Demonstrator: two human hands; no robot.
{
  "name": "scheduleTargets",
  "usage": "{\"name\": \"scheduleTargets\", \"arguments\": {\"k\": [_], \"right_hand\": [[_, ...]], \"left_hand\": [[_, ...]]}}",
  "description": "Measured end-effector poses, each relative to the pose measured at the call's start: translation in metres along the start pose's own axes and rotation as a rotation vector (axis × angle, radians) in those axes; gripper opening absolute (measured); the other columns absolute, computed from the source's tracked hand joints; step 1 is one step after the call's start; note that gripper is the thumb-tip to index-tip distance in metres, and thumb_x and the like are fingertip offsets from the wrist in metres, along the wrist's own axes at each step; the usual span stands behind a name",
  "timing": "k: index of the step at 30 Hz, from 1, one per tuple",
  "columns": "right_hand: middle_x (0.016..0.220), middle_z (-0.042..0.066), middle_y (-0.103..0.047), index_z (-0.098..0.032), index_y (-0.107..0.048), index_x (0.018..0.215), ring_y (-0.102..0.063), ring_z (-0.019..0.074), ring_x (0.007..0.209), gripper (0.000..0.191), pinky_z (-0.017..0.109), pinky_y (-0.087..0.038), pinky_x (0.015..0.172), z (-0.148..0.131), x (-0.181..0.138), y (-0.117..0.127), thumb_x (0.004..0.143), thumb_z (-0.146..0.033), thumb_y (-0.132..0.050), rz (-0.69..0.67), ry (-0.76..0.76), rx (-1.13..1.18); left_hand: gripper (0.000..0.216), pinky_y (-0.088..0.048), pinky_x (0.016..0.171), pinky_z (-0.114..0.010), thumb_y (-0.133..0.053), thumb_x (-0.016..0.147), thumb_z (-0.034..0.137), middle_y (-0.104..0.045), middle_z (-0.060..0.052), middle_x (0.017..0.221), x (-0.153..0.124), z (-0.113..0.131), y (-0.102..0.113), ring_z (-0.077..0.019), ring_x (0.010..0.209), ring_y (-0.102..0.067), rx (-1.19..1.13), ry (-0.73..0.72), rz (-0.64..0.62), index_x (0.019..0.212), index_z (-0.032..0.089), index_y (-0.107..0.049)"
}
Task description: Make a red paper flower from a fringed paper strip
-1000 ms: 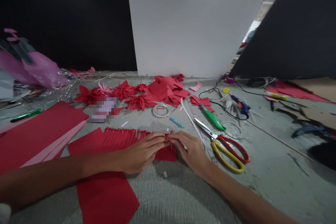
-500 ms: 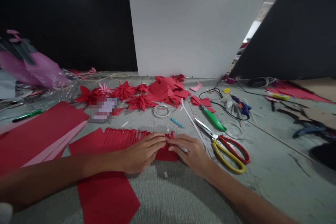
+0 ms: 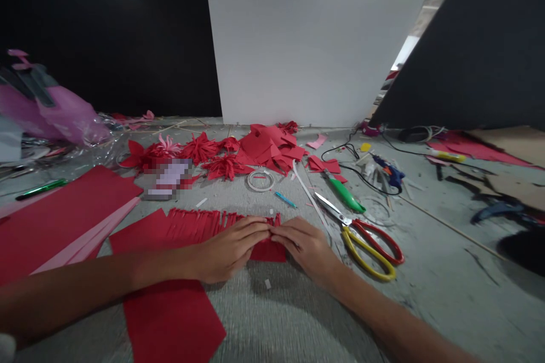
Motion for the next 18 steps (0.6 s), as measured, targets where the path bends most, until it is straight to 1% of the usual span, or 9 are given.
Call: {"name": "scheduleTargets", "arguments": {"k": [5,9,12,15,18], "right_hand": [[0.089,0.006,-0.073,-0.024,-0.071,0.105,-0.068,0.0174,0.079,0.019,0.031,-0.06,0.072,-0.005,0.002,-0.001,0.095,-0.02,-0.055,-0.019,0.037,-0.054],[0.089,0.005,-0.072,-0.024,-0.069,0.103,-0.067,0.0173,0.079,0.02,0.031,-0.059,0.072,-0.008,0.003,-0.003,0.096,-0.017,-0.052,-0.039,0.041,-0.076],[0.089,0.005,-0.072,-0.023,-0.068,0.103,-0.066,0.0173,0.08,0.019,0.032,-0.057,0.073,-0.007,0.003,-0.003,0.095,-0.014,-0.053,-0.04,0.05,-0.084],[0.091,0.005,-0.073,-0.021,-0.066,0.106,-0.065,0.0175,0.08,0.019,0.035,-0.055,0.076,-0.008,0.0,-0.006,0.095,-0.012,-0.054,-0.055,0.127,-0.131],[0.093,0.005,-0.073,-0.019,-0.064,0.11,-0.064,0.018,0.081,0.02,0.039,-0.053,0.08,-0.008,-0.004,-0.013,0.095,-0.012,-0.053,-0.107,0.184,-0.188]], "left_hand": [[0.043,-0.028,0.119,-0.041,-0.038,0.094,0.009,-0.051,-0.018,0.14,0.0,0.002,0.0,-0.0246,0.14,-0.036,0.018,-0.019,-0.014,0.137,0.004,-0.044],[0.045,-0.028,0.119,-0.041,-0.037,0.095,0.009,-0.049,-0.017,0.143,-0.001,0.003,-0.001,-0.0239,0.141,-0.034,0.034,-0.023,-0.028,0.139,0.005,-0.041],[0.044,-0.027,0.119,-0.04,-0.036,0.096,0.009,-0.049,-0.017,0.143,-0.001,0.002,0.0,-0.024,0.14,-0.035,0.043,-0.015,-0.025,0.139,0.005,-0.042],[0.043,-0.026,0.119,-0.04,-0.037,0.095,0.009,-0.05,-0.017,0.142,-0.001,0.003,0.0,-0.0243,0.14,-0.035,0.053,-0.021,-0.018,0.138,0.004,-0.043],[0.043,-0.026,0.119,-0.04,-0.038,0.095,0.009,-0.05,-0.017,0.141,-0.001,0.003,-0.001,-0.0244,0.139,-0.036,0.059,-0.023,-0.017,0.137,0.003,-0.043]]}}
Point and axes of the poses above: each hand's wrist, its own x-axis towards the middle knuckle, its own y-axis out of the back of the hand, z = x × y, the point moved 9 cm from there along x, towards the middle knuckle
